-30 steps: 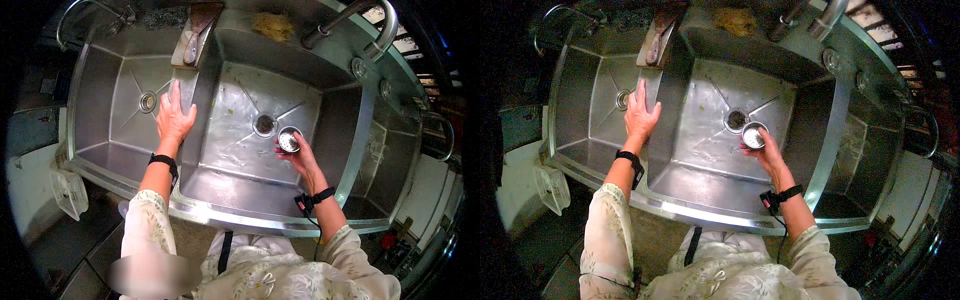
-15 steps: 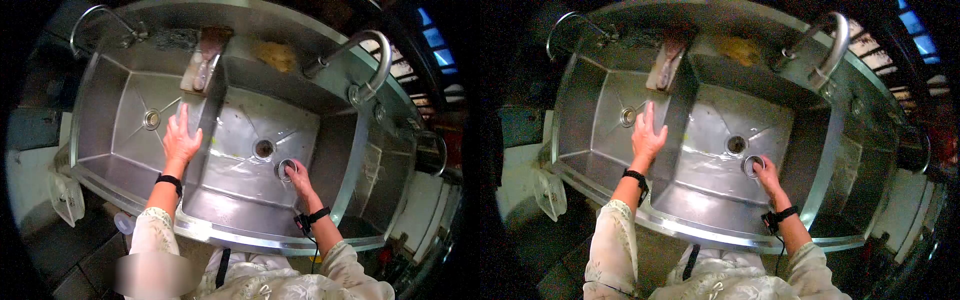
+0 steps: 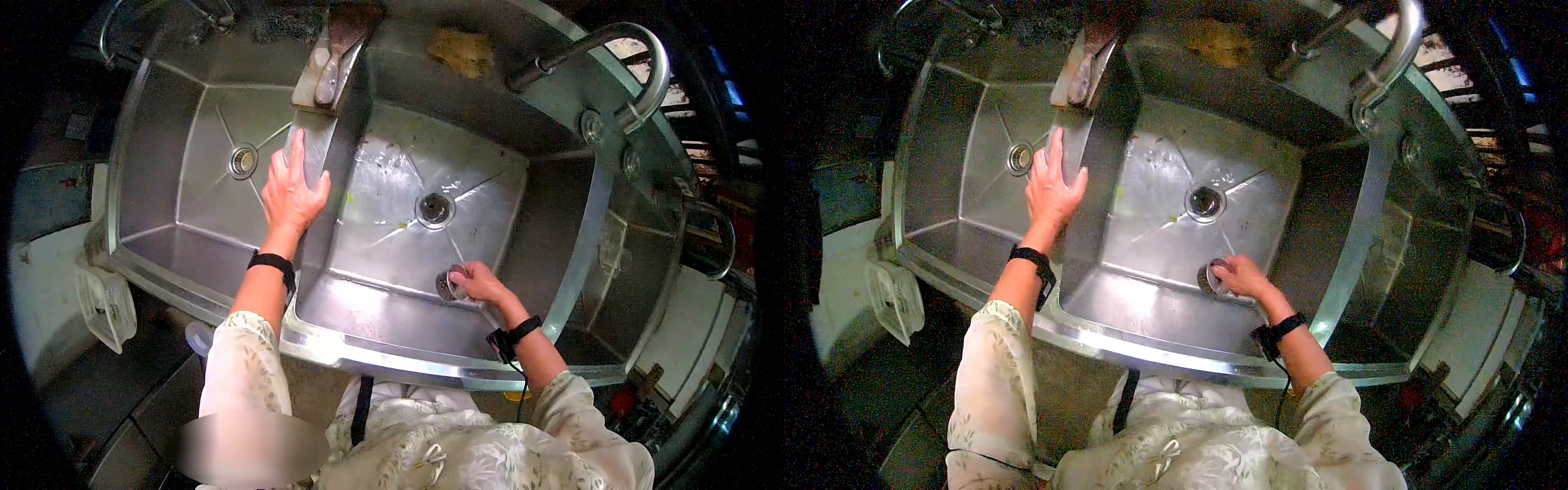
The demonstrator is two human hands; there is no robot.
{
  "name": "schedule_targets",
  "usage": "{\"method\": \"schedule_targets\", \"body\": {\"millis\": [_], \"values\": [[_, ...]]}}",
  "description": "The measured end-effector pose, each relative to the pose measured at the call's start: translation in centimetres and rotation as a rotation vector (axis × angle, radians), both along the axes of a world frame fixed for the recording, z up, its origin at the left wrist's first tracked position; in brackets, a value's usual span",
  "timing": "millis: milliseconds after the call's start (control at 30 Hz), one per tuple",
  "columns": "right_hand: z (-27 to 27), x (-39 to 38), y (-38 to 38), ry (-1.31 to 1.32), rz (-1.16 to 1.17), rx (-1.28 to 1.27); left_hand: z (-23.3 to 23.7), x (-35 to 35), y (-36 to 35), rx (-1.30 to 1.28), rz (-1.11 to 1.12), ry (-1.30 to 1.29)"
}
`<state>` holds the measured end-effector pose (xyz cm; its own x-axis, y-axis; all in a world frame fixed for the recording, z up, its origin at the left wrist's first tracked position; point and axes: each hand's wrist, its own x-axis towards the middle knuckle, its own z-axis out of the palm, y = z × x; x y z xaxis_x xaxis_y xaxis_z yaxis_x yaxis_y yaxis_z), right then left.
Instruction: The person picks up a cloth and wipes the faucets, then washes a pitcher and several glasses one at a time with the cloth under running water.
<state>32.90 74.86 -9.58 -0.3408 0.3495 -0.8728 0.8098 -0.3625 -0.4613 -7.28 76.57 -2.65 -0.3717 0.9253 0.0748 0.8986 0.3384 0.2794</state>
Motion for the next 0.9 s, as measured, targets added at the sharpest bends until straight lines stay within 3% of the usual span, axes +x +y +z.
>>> {"method": "schedule_targets", "body": {"millis": [267, 333, 367, 533, 600, 667, 767, 900], "values": [[-4.8, 0.1, -2.3, 0.373, 0.163, 0.281, 0.1, 0.1, 0.0, -0.037, 0.017, 0.014], [-6.0, -0.1, -2.6, 0.374, 0.168, 0.276, 0.1, 0.0, 0.1, -0.039, 0.016, -0.002], [-6.3, 0.3, -2.7, 0.33, 0.057, 0.205, -0.1, -0.1, 0.0, -0.037, 0.018, 0.0], [-2.3, -0.7, -1.1, 0.234, -0.151, -0.03, 0.0, 0.1, 0.0, -0.013, 0.013, -0.001], [-2.9, -0.5, -1.2, 0.171, -0.094, 0.001, 0.1, 0.1, -0.1, -0.025, 0.017, -0.005], [-4.0, -0.2, -1.7, 0.358, -0.085, 0.186, 0.0, 0.0, 0.0, -0.045, 0.026, -0.006], [-4.4, -0.7, -1.9, 0.205, -0.107, 0.153, -0.6, -0.1, 0.0, -0.019, 0.019, 0.028], [-3.0, -2.8, -1.6, 0.218, -0.124, 0.234, -1.0, -0.1, 0.0, 0.033, 0.003, 0.056]]}}
